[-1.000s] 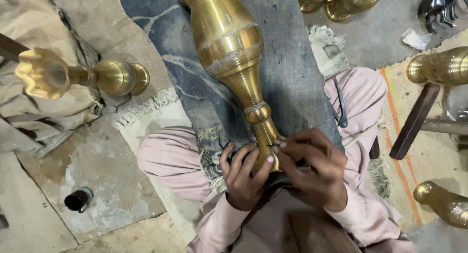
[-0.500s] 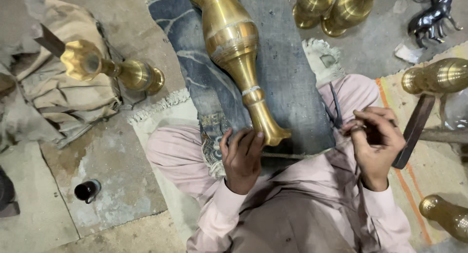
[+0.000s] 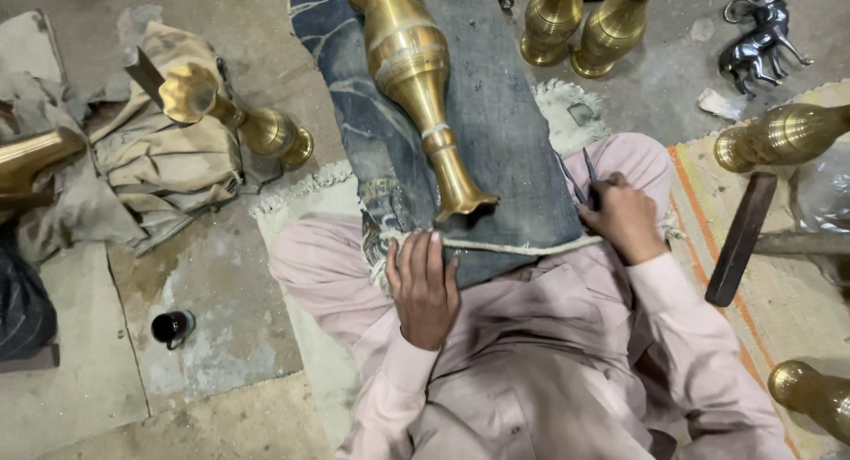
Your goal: The person sits cross-legged on the floor with a brass vase held on a cloth pad over their lap. They use a small pointed hand tool to score and decorate the vase's surface, rotating the vase to reach different areas, and near the end pick up a wooden mallet and chisel and strike the vase area while steadying it.
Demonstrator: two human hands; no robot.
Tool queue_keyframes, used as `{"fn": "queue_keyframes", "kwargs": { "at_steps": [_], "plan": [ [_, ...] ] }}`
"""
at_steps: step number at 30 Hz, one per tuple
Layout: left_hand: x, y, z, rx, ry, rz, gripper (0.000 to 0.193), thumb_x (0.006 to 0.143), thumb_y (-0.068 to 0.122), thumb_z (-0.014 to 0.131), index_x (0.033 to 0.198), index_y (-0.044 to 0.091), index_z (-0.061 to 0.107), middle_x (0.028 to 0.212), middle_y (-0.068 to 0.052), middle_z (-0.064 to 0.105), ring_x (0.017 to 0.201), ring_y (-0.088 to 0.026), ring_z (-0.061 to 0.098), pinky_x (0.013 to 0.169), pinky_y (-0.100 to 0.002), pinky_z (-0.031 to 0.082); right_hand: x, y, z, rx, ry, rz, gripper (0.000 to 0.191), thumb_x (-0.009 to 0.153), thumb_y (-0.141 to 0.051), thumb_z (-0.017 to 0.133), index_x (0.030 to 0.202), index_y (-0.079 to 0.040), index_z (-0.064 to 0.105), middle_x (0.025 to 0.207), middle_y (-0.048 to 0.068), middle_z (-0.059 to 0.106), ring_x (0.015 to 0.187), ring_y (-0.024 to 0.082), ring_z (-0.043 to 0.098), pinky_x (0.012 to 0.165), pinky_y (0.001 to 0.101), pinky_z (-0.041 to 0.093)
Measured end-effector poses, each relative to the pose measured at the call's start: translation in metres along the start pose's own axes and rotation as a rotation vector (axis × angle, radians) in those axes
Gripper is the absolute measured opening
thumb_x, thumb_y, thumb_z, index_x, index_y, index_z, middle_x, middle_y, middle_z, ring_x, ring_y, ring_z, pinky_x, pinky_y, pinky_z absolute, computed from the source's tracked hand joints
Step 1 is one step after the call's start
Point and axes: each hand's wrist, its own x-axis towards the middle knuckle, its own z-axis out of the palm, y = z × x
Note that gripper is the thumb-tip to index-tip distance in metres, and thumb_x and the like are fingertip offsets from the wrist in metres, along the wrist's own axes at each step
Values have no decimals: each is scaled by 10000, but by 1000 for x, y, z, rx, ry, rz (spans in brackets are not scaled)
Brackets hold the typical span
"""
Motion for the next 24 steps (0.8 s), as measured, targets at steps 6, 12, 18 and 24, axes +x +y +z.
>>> {"fn": "queue_keyframes", "kwargs": {
  "at_steps": [6,12,18,24],
  "plan": [
    [14,-14,2,135,-48,37,276,860,19,693,1131,70,692,1203,-144,627,1206,-337,606,1162,-608,359,6,-12,-8,19,96,52,573,749,-378,861,1228,-80,757,1110,235,724,875,409,720,725,501,573],
    [27,-28,0,-3,86,49,241,896,74,754,1120,39,670,1167,-148,642,1160,-337,609,1132,-559,392,11,-4,-24,190,-38,208,586,695,-447,894,1143,-86,785,986,216,766,927,388,739,811,486,571],
    [35,-31,2,-18,107,54,205,943,55,717,1134,27,650,1185,-137,654,1139,-331,636,1122,-531,412,2,-8,-29,13,41,137,542,673,-471,915,1007,-55,819,999,223,736,893,405,719,745,486,569],
    [39,-36,4,-1,144,32,197,947,25,674,1143,23,658,1188,-150,661,1131,-369,622,1123,-518,417,2,16,-48,424,-122,222,434,807,-404,879,942,4,819,830,169,772,699,235,686,665,365,521]
  ]
}}
